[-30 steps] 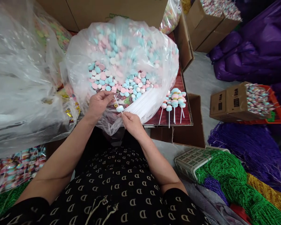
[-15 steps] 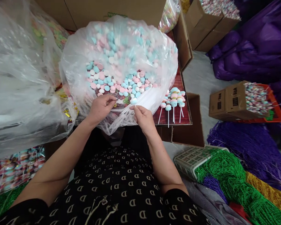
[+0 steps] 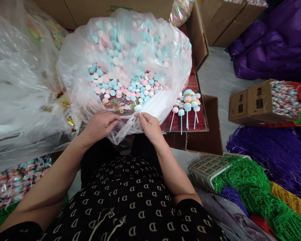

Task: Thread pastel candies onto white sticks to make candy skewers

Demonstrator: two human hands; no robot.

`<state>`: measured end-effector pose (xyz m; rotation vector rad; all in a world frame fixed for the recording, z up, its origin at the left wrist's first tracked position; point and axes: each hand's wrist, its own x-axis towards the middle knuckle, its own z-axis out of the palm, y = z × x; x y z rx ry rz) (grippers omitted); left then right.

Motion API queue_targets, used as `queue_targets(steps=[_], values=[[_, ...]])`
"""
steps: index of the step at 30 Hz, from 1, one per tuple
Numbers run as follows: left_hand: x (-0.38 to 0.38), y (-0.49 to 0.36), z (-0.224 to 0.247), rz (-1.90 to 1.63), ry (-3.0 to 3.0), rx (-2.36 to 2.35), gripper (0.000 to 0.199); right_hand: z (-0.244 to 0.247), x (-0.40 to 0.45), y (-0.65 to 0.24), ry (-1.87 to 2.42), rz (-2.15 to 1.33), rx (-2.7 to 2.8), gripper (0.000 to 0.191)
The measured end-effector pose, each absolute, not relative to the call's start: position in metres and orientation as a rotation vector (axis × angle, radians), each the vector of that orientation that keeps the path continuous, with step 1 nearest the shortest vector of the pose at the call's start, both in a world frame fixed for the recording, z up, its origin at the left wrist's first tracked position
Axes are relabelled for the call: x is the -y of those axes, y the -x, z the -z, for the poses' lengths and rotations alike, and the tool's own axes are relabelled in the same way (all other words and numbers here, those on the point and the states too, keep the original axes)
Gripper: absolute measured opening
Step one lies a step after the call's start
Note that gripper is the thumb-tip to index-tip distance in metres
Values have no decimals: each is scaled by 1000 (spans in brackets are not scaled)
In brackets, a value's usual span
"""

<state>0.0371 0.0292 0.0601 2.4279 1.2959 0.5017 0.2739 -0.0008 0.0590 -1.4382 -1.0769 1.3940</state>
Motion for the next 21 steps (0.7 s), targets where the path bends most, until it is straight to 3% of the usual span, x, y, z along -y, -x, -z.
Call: queue_targets(steps=[9,21], values=[[-12,-24,-54,-195,-2423,-1411,22,-51,4,-273,1464,-1381,1165,42],[-30,-44,-75,-250,-2280,-1596,37,-49,4,-270,1503,-1343,1194,42]])
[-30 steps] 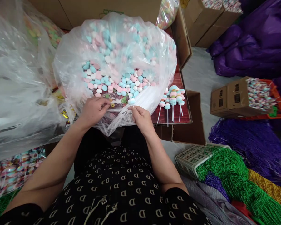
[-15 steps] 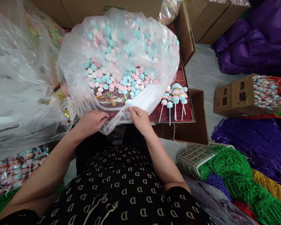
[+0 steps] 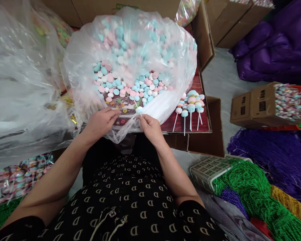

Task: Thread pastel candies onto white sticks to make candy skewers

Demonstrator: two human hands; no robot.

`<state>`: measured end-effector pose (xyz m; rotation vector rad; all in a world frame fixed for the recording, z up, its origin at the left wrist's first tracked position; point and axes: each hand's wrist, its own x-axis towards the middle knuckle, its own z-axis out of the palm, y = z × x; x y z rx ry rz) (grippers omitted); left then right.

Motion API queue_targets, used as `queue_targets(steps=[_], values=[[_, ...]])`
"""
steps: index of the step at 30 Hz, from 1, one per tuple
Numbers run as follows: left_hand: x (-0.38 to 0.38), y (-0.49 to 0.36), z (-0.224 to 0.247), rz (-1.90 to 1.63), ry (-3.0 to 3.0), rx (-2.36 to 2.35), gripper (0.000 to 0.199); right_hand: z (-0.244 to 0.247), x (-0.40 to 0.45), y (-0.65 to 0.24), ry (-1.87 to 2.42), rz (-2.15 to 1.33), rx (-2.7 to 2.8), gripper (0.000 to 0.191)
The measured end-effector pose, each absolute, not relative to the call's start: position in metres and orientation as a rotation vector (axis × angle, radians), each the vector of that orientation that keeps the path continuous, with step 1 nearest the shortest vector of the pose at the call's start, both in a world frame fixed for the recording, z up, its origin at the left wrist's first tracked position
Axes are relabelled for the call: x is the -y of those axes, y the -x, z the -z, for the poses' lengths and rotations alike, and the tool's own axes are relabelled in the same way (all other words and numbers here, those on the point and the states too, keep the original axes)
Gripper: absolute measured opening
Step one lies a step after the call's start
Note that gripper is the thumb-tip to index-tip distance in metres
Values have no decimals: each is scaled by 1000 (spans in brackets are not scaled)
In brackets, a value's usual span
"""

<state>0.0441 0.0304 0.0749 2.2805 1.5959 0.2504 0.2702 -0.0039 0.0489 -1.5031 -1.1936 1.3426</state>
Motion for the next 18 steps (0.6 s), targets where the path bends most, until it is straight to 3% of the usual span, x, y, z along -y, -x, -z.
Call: queue_targets(steps=[8,18], values=[[-68,-64,-52,-236,-2337,-1570,22,-46,6,-266,1495,-1358,1223,43],[-59,-59,-45,-322,-2414,-1568,24,-46,7,-264,1507,-1342,1320,50]])
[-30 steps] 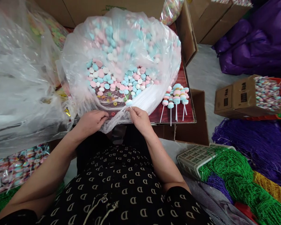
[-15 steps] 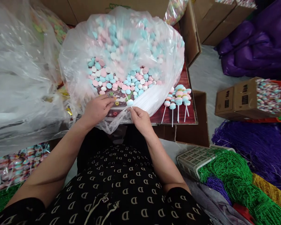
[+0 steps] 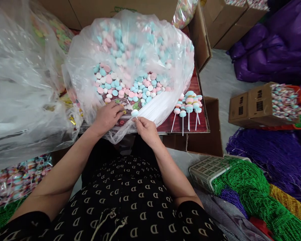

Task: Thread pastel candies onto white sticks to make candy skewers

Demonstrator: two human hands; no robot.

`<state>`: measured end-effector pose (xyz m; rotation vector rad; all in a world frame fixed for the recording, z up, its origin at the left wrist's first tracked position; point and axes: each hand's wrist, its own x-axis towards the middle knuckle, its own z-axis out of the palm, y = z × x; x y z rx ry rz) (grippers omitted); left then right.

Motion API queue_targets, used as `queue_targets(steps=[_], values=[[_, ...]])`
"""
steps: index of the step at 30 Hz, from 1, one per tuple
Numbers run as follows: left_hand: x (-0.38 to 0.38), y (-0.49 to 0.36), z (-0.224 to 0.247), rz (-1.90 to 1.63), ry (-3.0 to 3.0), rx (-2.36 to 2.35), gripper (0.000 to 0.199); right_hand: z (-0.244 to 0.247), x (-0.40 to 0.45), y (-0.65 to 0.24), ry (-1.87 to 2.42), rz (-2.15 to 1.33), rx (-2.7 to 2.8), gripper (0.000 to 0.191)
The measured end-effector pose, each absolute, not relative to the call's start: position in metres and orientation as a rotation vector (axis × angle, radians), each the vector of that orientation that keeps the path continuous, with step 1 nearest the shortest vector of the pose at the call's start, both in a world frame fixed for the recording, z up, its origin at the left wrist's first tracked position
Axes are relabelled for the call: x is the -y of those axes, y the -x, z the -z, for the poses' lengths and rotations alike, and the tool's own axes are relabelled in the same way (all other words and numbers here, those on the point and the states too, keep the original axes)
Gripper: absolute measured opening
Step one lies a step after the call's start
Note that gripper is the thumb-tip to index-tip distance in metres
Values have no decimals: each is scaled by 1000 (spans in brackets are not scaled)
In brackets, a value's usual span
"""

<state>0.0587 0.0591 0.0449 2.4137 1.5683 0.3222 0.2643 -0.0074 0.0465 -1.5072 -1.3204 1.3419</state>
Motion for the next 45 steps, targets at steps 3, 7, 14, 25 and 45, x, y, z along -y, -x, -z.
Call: queue_targets(steps=[3,7,14,25,45], values=[[-59,-60,-44,-309,-2427,-1538,20,-46,8,-264,1527,-1329,1316,49],[-61,-62,-41,-376,-2370,-1574,20,-46,10,-264,1543,-1334,1327,50],[-62,-57,-44,-865,-1692,-1569,8,-55,11,-263,1547,-1313,1515,46],[-62,-65,-44,-1084,-1109,-1284,11,-57,10,-258,1530,-1334,1553,42],[-52,-51,-63,-878,-1799,-1431,31,-54,9,-254,1494,-1400,1304,46]])
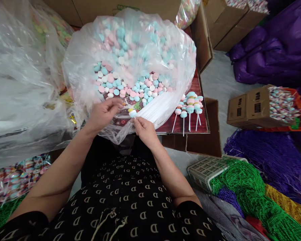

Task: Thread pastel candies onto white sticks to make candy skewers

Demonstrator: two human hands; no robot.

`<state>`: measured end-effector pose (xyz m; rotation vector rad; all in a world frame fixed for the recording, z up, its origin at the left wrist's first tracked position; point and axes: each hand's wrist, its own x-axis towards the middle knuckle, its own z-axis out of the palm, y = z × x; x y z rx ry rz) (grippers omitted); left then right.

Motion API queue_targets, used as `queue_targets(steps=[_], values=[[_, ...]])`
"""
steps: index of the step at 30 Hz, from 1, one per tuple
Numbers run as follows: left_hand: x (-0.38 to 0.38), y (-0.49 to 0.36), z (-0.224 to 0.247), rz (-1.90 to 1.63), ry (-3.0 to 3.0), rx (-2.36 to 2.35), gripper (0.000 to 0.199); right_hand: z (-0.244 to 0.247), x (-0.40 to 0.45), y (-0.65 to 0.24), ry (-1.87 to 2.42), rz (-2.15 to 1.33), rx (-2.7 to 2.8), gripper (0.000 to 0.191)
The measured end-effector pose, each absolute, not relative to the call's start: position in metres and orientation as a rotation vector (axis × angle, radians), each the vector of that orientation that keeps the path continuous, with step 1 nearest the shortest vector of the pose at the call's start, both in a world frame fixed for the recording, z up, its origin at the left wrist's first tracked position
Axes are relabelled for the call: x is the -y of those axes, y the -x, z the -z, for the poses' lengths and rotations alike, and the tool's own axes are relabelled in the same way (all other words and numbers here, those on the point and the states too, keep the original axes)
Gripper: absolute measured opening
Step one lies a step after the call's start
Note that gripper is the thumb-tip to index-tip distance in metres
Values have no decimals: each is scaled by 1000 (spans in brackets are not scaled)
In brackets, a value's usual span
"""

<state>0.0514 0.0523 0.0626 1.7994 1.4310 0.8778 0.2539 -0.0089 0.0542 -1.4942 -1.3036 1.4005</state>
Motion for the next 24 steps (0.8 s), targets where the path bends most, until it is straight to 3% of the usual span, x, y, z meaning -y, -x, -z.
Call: queue_targets(steps=[7,18,21,24], values=[[-100,-49,-46,-456,-2148,-1768,24,-54,7,-263,1504,-1346,1176,49],[-103,-52,-49,-249,-2234,-1775,20,-56,9,-257,1479,-1385,1300,46],[-101,-51,-52,-295,-2202,-1775,13,-56,9,-257,1489,-1379,1309,47],[-96,-50,-52,-603,-1998,-1708,8,-58,8,-256,1496,-1381,1321,47]])
